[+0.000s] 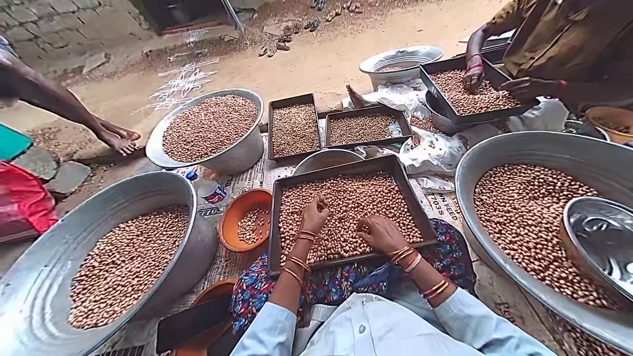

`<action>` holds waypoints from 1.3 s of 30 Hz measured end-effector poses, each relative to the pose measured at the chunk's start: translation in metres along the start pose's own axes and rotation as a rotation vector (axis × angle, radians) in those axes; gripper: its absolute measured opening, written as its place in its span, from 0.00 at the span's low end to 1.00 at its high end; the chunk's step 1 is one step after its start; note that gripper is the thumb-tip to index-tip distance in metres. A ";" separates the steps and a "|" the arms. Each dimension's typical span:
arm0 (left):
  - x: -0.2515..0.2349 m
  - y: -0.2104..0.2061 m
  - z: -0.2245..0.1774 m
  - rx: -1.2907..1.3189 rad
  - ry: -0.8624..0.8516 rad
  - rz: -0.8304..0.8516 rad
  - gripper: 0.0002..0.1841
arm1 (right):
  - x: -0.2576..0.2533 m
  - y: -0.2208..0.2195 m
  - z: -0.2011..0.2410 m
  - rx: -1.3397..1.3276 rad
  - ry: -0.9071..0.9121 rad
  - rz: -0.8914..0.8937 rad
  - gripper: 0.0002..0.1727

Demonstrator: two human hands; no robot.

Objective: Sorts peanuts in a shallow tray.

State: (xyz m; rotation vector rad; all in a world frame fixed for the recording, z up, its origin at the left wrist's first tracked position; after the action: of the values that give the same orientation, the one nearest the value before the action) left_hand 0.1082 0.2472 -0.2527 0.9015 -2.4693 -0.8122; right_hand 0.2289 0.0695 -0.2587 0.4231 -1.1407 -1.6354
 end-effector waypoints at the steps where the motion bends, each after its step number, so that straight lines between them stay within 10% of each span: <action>1: -0.001 0.001 -0.005 -0.063 0.000 0.015 0.18 | 0.000 0.000 0.000 0.001 -0.004 0.003 0.17; 9: -0.006 -0.024 -0.020 -0.433 -0.004 0.151 0.17 | 0.001 0.001 0.000 -0.007 0.008 -0.045 0.16; 18: 0.041 0.135 0.023 -0.564 0.131 -0.464 0.17 | -0.002 -0.004 0.004 0.056 0.067 -0.058 0.15; 27: 0.067 0.028 0.036 -0.538 0.088 0.174 0.14 | -0.001 0.007 0.003 -0.143 0.023 -0.039 0.19; 33: 0.064 0.047 0.046 -0.242 -0.031 -0.138 0.10 | -0.004 0.017 -0.011 -0.908 0.004 -0.127 0.10; 39: 0.038 0.041 0.033 -0.399 0.037 -0.007 0.16 | -0.024 0.022 0.028 -0.428 0.092 -0.017 0.12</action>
State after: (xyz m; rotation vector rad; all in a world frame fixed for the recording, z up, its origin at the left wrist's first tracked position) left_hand 0.0450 0.2596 -0.2459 0.7685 -2.1592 -1.2219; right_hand 0.2298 0.1039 -0.2329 0.2271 -0.6938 -1.7981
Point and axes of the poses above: each hand's wrist, its own x-axis away from the middle knuckle, its own y-axis out of the back of the hand, z = x × y, the point moved 5 cm from there along -x, towards the middle knuckle, and after that the axes turned 6 degrees about -y, right-handed, at the moved point
